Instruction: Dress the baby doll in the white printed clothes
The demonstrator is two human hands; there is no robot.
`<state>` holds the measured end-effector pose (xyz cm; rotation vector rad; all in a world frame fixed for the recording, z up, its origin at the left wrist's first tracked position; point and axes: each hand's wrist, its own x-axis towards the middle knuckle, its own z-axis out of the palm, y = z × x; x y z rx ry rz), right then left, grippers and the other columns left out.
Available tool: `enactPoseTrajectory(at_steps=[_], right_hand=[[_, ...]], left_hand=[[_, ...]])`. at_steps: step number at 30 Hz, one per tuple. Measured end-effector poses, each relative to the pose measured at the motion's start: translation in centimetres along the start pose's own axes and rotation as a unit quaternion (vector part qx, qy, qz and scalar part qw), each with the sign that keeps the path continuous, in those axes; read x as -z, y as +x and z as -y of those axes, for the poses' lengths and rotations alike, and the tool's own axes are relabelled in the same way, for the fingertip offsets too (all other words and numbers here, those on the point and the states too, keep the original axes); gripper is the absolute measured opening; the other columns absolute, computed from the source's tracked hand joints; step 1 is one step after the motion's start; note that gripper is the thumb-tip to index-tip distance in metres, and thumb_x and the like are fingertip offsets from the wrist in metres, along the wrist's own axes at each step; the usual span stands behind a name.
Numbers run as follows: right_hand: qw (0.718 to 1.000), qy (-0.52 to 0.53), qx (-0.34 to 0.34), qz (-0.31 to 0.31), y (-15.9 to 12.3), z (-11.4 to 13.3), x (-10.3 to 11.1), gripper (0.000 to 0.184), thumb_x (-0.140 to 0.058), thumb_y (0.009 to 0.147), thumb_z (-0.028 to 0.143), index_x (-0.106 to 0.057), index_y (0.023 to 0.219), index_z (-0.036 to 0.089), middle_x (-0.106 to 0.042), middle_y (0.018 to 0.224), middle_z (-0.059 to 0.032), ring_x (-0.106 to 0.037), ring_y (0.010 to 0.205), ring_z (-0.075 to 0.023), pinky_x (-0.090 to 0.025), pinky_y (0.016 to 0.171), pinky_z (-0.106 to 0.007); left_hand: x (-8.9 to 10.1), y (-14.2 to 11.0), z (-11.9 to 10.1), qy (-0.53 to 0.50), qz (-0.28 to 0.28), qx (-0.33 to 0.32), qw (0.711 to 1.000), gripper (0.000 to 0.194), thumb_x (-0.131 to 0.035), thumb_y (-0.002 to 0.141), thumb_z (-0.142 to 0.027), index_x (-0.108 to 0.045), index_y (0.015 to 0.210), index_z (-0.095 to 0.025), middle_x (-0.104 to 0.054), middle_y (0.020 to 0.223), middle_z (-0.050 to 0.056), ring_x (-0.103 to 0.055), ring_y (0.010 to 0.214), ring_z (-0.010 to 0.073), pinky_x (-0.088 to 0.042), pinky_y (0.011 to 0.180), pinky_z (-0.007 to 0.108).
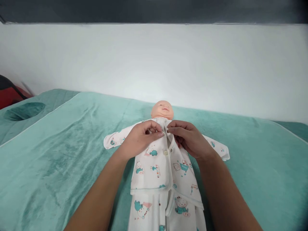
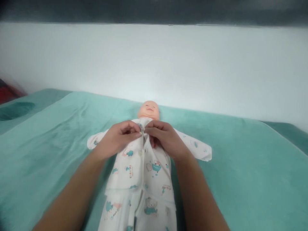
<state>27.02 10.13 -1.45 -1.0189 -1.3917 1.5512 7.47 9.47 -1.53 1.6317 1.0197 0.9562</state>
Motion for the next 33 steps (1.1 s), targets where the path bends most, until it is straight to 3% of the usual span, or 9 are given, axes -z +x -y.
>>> enactPoseTrajectory(at_steps=[12,24,33], right_hand=[[1.000,-0.007,0.005,0.012,0.0,-0.1,0.3,0.021,-0.069,0.082,0.035,-0.064,0.075,0.016,-0.053,0.055,0.0045,-0.046,0.045,-0.0055,-0.033,0.042,-0.018],[1.000,0.017,0.003,0.022,0.0,-0.2,0.4,0.027,-0.068,0.084,0.042,-0.062,0.080,0.017,-0.055,0.061,0.0032,-0.049,0.048,-0.0064,-0.038,0.044,-0.018],[0.995,-0.096,-0.003,0.027,-0.3,0.3,0.3,0.030,-0.076,0.076,0.034,-0.055,0.093,0.022,-0.055,0.056,0.0068,-0.055,0.051,-0.0098,-0.039,0.045,-0.018]], left_hand=[[-1.1,-0.1,-0.1,-0.127,-0.064,0.019,0.990,0.021,-0.073,0.079,-0.038,-0.075,0.088,-0.020,-0.068,0.081,0.002,-0.060,0.073,0.0147,-0.045,0.067,0.027],[-1.1,-0.1,0.1,-0.161,-0.053,0.023,0.985,0.018,-0.075,0.078,-0.035,-0.072,0.084,-0.018,-0.071,0.081,0.002,-0.063,0.076,0.0138,-0.049,0.071,0.025],[-0.9,-0.1,-0.1,-0.145,-0.032,0.041,0.988,0.021,-0.072,0.079,-0.038,-0.071,0.083,-0.018,-0.069,0.082,0.003,-0.062,0.078,0.0155,-0.048,0.072,0.028]])
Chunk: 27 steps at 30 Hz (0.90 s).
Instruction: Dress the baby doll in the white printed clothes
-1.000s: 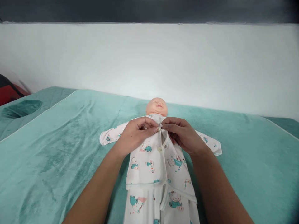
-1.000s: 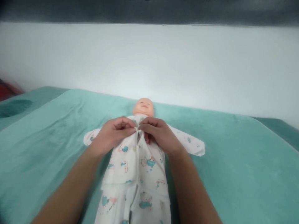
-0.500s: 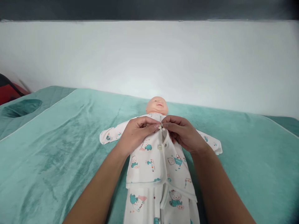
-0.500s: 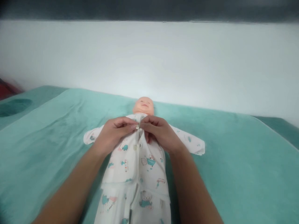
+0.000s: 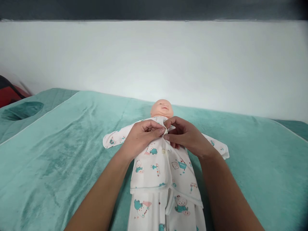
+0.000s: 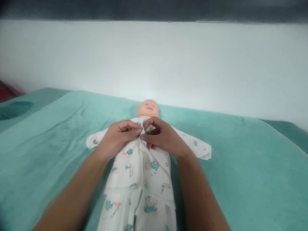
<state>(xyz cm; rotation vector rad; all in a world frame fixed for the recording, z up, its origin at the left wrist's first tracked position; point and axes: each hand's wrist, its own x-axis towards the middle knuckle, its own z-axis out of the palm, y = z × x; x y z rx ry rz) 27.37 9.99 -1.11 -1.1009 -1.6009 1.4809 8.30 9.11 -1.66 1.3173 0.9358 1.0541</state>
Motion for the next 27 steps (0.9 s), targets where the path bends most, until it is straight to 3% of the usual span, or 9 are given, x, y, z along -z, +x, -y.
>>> enactPoseTrajectory(at_steps=[8,18,27], right_hand=[[0.999,-0.049,0.003,-0.021,0.0,0.2,-0.5,0.030,-0.075,0.075,0.033,-0.053,0.093,0.023,-0.052,0.053,0.0080,-0.053,0.047,-0.0098,-0.038,0.042,-0.018],[0.998,-0.062,-0.005,-0.011,-0.1,0.2,-0.2,0.028,-0.073,0.078,0.034,-0.054,0.096,0.023,-0.048,0.051,0.0091,-0.048,0.045,-0.0083,-0.035,0.042,-0.018],[0.999,-0.047,-0.012,-0.023,0.0,0.2,0.0,0.025,-0.074,0.077,0.030,-0.055,0.092,0.024,-0.047,0.050,0.0095,-0.046,0.043,-0.0073,-0.031,0.039,-0.016]], left_hand=[[-0.3,-0.2,-0.3,0.054,-0.016,-0.012,0.998,0.013,-0.070,0.079,-0.030,-0.067,0.086,-0.020,-0.059,0.074,-0.002,-0.052,0.065,0.0101,-0.038,0.057,0.022],[-1.5,-0.3,-0.3,0.156,-0.091,-0.060,0.982,0.014,-0.057,0.069,-0.012,-0.060,0.080,-0.020,-0.059,0.070,-0.003,-0.053,0.064,0.0109,-0.039,0.059,0.023],[-1.5,-0.1,0.4,0.096,-0.104,-0.073,0.987,0.011,-0.058,0.070,-0.012,-0.059,0.077,-0.020,-0.050,0.064,-0.005,-0.044,0.058,0.0085,-0.035,0.054,0.021]])
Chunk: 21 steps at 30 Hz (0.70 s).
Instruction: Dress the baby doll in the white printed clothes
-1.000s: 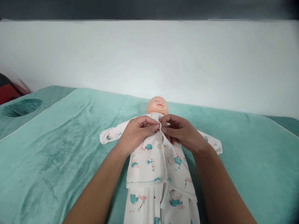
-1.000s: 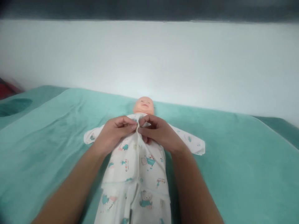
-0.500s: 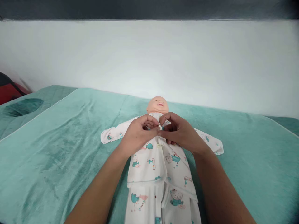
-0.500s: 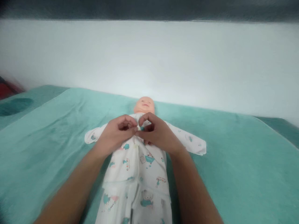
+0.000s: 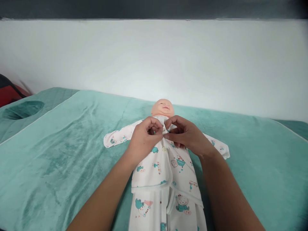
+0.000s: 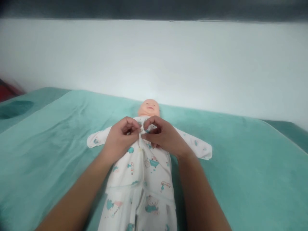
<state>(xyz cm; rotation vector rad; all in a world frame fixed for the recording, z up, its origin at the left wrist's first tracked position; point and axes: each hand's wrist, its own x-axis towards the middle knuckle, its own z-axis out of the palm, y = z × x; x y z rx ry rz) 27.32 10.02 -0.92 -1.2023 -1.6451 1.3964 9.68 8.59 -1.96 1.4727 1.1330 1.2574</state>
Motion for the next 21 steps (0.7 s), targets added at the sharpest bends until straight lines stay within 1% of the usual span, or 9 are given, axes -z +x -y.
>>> enactPoseTrajectory(at_steps=[5,9,14,17,21], right_hand=[[1.000,-0.012,-0.006,-0.014,0.0,0.0,0.1,0.025,-0.076,0.075,0.033,-0.057,0.087,0.023,-0.047,0.051,0.0090,-0.042,0.042,-0.0065,-0.030,0.038,-0.017],[0.999,-0.014,-0.012,-0.027,0.1,-0.3,0.2,0.027,-0.079,0.072,0.036,-0.060,0.085,0.022,-0.048,0.051,0.0080,-0.040,0.042,-0.0061,-0.031,0.039,-0.018],[0.999,-0.012,-0.004,-0.043,0.3,-0.7,0.2,0.031,-0.080,0.069,0.041,-0.065,0.086,0.020,-0.050,0.051,0.0061,-0.039,0.041,-0.0061,-0.029,0.038,-0.019],[0.999,-0.012,0.008,-0.049,0.3,-0.8,0.1,0.031,-0.080,0.070,0.042,-0.066,0.084,0.019,-0.047,0.048,0.0063,-0.037,0.041,-0.0057,-0.028,0.038,-0.019],[0.998,-0.014,0.017,-0.050,0.4,-0.8,0.1,0.028,-0.079,0.071,0.040,-0.067,0.083,0.018,-0.045,0.047,0.0065,-0.036,0.040,-0.0053,-0.026,0.038,-0.018]], left_hand=[[0.3,0.2,0.6,-0.093,0.014,0.031,0.995,0.010,-0.064,0.074,-0.017,-0.057,0.081,-0.020,-0.048,0.063,-0.006,-0.039,0.052,0.0056,-0.032,0.050,0.019],[0.7,0.4,0.9,-0.130,0.038,0.038,0.990,0.012,-0.068,0.076,-0.020,-0.058,0.083,-0.019,-0.053,0.070,-0.004,-0.044,0.055,0.0057,-0.031,0.049,0.018],[1.4,0.7,0.8,-0.128,0.077,0.042,0.988,0.010,-0.071,0.079,-0.022,-0.064,0.086,-0.018,-0.059,0.076,-0.003,-0.052,0.065,0.0069,-0.039,0.059,0.019],[1.8,0.9,0.8,-0.131,0.093,0.045,0.986,0.015,-0.075,0.076,-0.023,-0.067,0.088,-0.018,-0.065,0.083,-0.001,-0.058,0.073,0.0088,-0.043,0.066,0.020],[2.0,1.0,0.7,-0.111,0.103,0.047,0.987,0.017,-0.078,0.074,-0.026,-0.069,0.086,-0.018,-0.067,0.082,0.000,-0.060,0.076,0.0109,-0.044,0.069,0.022]])
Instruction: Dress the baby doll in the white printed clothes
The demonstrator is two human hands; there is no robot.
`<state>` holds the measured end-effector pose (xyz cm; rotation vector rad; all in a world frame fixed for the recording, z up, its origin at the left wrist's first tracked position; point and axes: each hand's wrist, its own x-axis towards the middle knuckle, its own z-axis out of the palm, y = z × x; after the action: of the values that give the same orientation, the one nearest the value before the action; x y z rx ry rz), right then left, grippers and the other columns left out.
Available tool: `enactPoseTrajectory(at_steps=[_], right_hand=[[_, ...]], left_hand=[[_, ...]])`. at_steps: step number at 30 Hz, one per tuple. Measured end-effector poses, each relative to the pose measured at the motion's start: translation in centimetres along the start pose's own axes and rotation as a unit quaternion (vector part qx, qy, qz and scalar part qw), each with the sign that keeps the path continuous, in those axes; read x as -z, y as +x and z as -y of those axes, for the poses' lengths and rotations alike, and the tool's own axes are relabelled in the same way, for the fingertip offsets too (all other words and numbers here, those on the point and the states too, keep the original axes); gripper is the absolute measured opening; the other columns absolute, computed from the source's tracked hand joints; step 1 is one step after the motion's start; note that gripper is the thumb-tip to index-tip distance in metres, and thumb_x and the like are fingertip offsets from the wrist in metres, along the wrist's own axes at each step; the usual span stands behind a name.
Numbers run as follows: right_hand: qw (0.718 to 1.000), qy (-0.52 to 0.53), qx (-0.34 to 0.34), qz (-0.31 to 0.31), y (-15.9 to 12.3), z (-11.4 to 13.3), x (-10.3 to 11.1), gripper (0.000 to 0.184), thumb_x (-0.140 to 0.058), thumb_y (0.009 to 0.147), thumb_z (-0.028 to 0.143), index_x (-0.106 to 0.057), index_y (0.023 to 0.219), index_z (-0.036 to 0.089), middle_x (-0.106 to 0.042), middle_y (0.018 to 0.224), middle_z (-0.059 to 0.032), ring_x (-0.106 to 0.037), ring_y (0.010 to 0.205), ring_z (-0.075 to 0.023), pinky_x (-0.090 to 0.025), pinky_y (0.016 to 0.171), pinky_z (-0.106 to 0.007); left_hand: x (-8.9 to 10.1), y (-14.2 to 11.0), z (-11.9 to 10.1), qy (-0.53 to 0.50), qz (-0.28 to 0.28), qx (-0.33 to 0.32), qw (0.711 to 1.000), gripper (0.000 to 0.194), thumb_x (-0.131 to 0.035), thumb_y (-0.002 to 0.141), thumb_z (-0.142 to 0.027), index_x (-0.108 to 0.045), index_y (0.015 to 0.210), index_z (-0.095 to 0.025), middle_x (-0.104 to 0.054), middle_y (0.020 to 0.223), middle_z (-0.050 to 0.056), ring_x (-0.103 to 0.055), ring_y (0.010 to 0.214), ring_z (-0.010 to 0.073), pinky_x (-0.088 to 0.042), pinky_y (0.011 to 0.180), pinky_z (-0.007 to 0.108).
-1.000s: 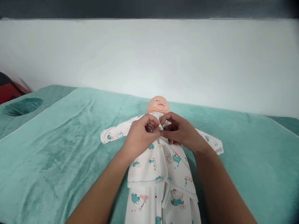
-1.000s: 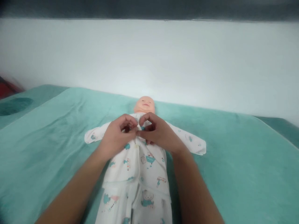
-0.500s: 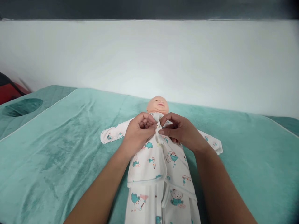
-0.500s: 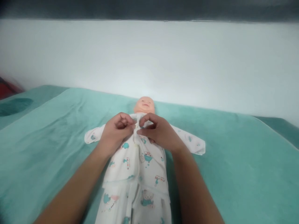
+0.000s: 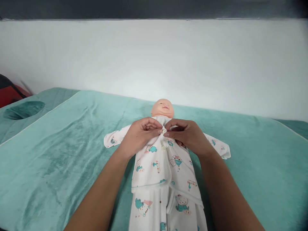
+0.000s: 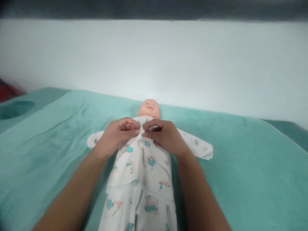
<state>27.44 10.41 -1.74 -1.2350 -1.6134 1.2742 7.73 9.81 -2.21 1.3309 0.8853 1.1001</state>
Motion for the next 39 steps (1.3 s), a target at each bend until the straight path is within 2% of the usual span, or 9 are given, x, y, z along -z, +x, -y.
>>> enactPoseTrajectory(at_steps=[4,8,17,26,29,31,35,39], right_hand=[[1.000,0.003,0.003,-0.001,0.0,0.0,0.0,0.026,-0.079,0.072,0.039,-0.067,0.082,0.018,-0.045,0.047,0.0068,-0.036,0.041,-0.0051,-0.026,0.039,-0.018],[1.000,0.009,0.007,0.004,-0.1,0.1,-0.1,0.026,-0.078,0.072,0.039,-0.067,0.082,0.018,-0.047,0.049,0.0062,-0.036,0.042,-0.0048,-0.026,0.039,-0.018],[1.000,-0.011,0.012,0.013,-0.1,0.1,0.1,0.026,-0.077,0.074,0.040,-0.066,0.082,0.018,-0.046,0.049,0.0067,-0.035,0.041,-0.0049,-0.025,0.038,-0.018],[0.999,0.015,0.043,0.029,-0.1,0.0,0.2,0.021,-0.076,0.077,0.037,-0.066,0.081,0.018,-0.043,0.047,0.0071,-0.034,0.040,-0.0047,-0.025,0.039,-0.019],[0.998,0.023,0.045,0.026,0.0,-0.3,0.2,0.021,-0.076,0.077,0.036,-0.065,0.081,0.019,-0.042,0.046,0.0077,-0.033,0.040,-0.0046,-0.024,0.038,-0.018],[0.998,0.030,0.044,0.023,0.1,-0.5,0.2,0.021,-0.076,0.077,0.036,-0.065,0.081,0.019,-0.042,0.046,0.0078,-0.034,0.040,-0.0048,-0.024,0.038,-0.018],[0.998,0.033,0.045,0.020,0.2,-0.7,0.1,0.022,-0.076,0.077,0.036,-0.063,0.082,0.019,-0.044,0.046,0.0078,-0.036,0.040,-0.0053,-0.025,0.038,-0.018],[0.999,0.018,0.047,0.016,0.1,-0.5,0.0,0.020,-0.074,0.079,0.035,-0.063,0.083,0.019,-0.043,0.047,0.0081,-0.036,0.041,-0.0051,-0.024,0.039,-0.019]], left_hand=[[0.1,-0.3,-0.4,0.064,-0.001,-0.003,0.998,0.012,-0.072,0.080,-0.029,-0.070,0.086,-0.018,-0.064,0.076,-0.001,-0.056,0.068,0.0099,-0.041,0.062,0.022],[0.1,-0.5,-0.8,0.111,0.011,-0.001,0.994,0.017,-0.067,0.083,-0.034,-0.072,0.088,-0.019,-0.059,0.071,-0.002,-0.049,0.062,0.0093,-0.037,0.056,0.022],[-0.5,-0.3,-0.3,0.083,-0.011,0.003,0.996,0.015,-0.066,0.084,-0.035,-0.068,0.085,-0.020,-0.051,0.064,-0.005,-0.040,0.052,0.0059,-0.033,0.051,0.020],[-0.5,-0.3,-0.1,0.038,0.000,-0.005,0.999,0.017,-0.069,0.083,-0.035,-0.067,0.088,-0.019,-0.056,0.073,-0.002,-0.048,0.063,0.0086,-0.036,0.056,0.021],[-0.6,-0.3,0.0,0.055,-0.004,-0.008,0.998,0.015,-0.065,0.086,-0.035,-0.065,0.087,-0.020,-0.050,0.065,-0.004,-0.042,0.054,0.0068,-0.033,0.050,0.021],[-0.6,-0.3,0.1,0.092,-0.019,-0.038,0.995,0.013,-0.065,0.086,-0.033,-0.066,0.086,-0.021,-0.050,0.065,-0.004,-0.043,0.054,0.0072,-0.034,0.050,0.022],[-0.3,-0.1,0.4,0.181,-0.033,-0.162,0.969,0.005,-0.069,0.083,-0.025,-0.071,0.084,-0.020,-0.064,0.087,0.002,-0.058,0.075,0.0116,-0.044,0.064,0.024],[-0.3,-0.2,0.4,0.248,-0.029,-0.229,0.941,0.006,-0.065,0.087,-0.023,-0.071,0.087,-0.021,-0.067,0.087,0.001,-0.059,0.075,0.0114,-0.044,0.064,0.024]])
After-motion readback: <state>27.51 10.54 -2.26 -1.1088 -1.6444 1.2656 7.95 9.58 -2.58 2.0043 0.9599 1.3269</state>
